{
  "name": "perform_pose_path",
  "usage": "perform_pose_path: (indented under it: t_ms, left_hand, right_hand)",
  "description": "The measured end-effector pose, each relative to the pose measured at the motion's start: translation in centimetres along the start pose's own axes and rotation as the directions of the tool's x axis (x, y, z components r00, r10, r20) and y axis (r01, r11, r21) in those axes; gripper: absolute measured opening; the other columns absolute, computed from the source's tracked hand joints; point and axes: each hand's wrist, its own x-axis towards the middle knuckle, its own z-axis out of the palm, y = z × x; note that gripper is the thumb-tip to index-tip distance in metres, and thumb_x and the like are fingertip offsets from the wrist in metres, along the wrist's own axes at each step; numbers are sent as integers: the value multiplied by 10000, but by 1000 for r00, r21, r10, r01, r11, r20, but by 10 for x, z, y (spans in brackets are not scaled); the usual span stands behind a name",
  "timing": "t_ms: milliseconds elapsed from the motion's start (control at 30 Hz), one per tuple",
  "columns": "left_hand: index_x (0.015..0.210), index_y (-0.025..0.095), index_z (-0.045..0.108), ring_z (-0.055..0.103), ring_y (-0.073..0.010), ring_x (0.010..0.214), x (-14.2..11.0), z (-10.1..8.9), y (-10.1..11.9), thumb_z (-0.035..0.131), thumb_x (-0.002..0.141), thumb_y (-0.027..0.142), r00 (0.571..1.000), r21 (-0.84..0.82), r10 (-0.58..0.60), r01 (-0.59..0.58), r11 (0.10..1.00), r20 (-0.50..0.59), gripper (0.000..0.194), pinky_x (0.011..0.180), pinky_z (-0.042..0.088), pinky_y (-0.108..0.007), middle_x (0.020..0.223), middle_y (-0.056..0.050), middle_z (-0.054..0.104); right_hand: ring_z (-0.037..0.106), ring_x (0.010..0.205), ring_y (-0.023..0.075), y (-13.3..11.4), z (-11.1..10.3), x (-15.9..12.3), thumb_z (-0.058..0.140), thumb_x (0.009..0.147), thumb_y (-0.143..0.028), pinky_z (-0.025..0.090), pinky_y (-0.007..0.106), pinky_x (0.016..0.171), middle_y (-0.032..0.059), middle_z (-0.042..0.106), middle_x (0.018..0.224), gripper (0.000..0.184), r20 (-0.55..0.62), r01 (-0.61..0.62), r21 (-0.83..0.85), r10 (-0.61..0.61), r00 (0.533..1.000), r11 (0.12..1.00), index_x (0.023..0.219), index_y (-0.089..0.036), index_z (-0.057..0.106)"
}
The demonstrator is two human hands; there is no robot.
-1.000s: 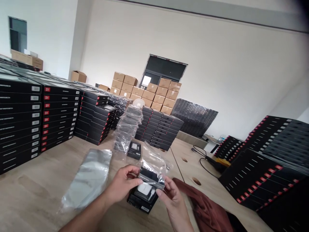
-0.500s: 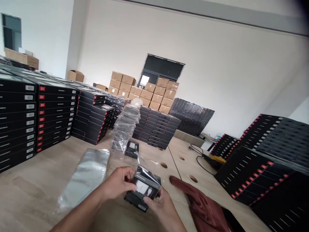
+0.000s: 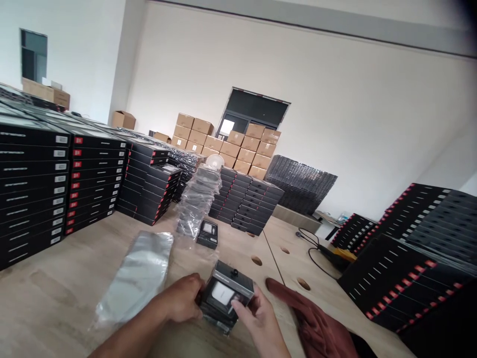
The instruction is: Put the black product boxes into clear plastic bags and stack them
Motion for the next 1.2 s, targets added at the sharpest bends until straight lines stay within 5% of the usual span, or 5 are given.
perform_pose_path:
  t_ms: [233, 533, 700, 933, 1200]
  left_hand:
    - [833, 134, 645, 574, -147, 702, 5, 12, 10, 723, 558, 230, 990, -524, 93, -22, 852, 110, 302, 637, 426, -228, 782, -7, 668]
    - [993, 161, 672, 606, -199, 839, -3, 2, 1, 800, 511, 275, 960, -402, 48, 70, 913, 277, 512, 674, 455, -245, 936, -43, 678]
    - [1320, 214, 431, 619, -206, 875, -9, 9, 28, 695, 681, 491, 977, -769, 42, 136, 624, 207, 745, 667, 494, -285, 1101, -97, 627]
    - [889, 131, 594, 463, -65, 452, 7, 28, 28, 770, 537, 221, 999, -712, 11, -38, 701, -43, 404, 426, 363, -182, 662, 20, 604]
    - [880, 156, 519, 382, -43, 376, 10, 13, 30, 680, 623, 215, 959, -716, -95, -132, 686, -268, 309, 345, 304, -172, 603, 76, 525]
  right_hand:
    - [671, 816, 240, 11, -16, 4, 776, 618, -403, 527, 345, 740, 76, 732, 937, 444, -340, -79, 432, 244, 908, 898, 979, -163, 678]
    - [678, 698, 198, 25, -30, 9, 808, 556, -382, 539, 276, 623, 31, 742, 762, 411, -427, -84, 639, 443, 788, 765, 856, -137, 672]
    - [675, 684, 190, 21, -14, 7, 786, 621, -396, 529, 265, 603, 27, 738, 775, 360, -320, -168, 585, 416, 851, 793, 847, -153, 647]
    - [574, 471, 114, 15, 25, -7, 679, 724, -515, 371, 181, 375, 0, 677, 648, 383, 21, -334, 438, 362, 932, 835, 883, -173, 620]
    - [414, 325, 40, 10, 31, -17, 663, 719, -507, 235, 142, 314, -47, 541, 448, 388, 363, -399, 117, 335, 869, 909, 589, -154, 566]
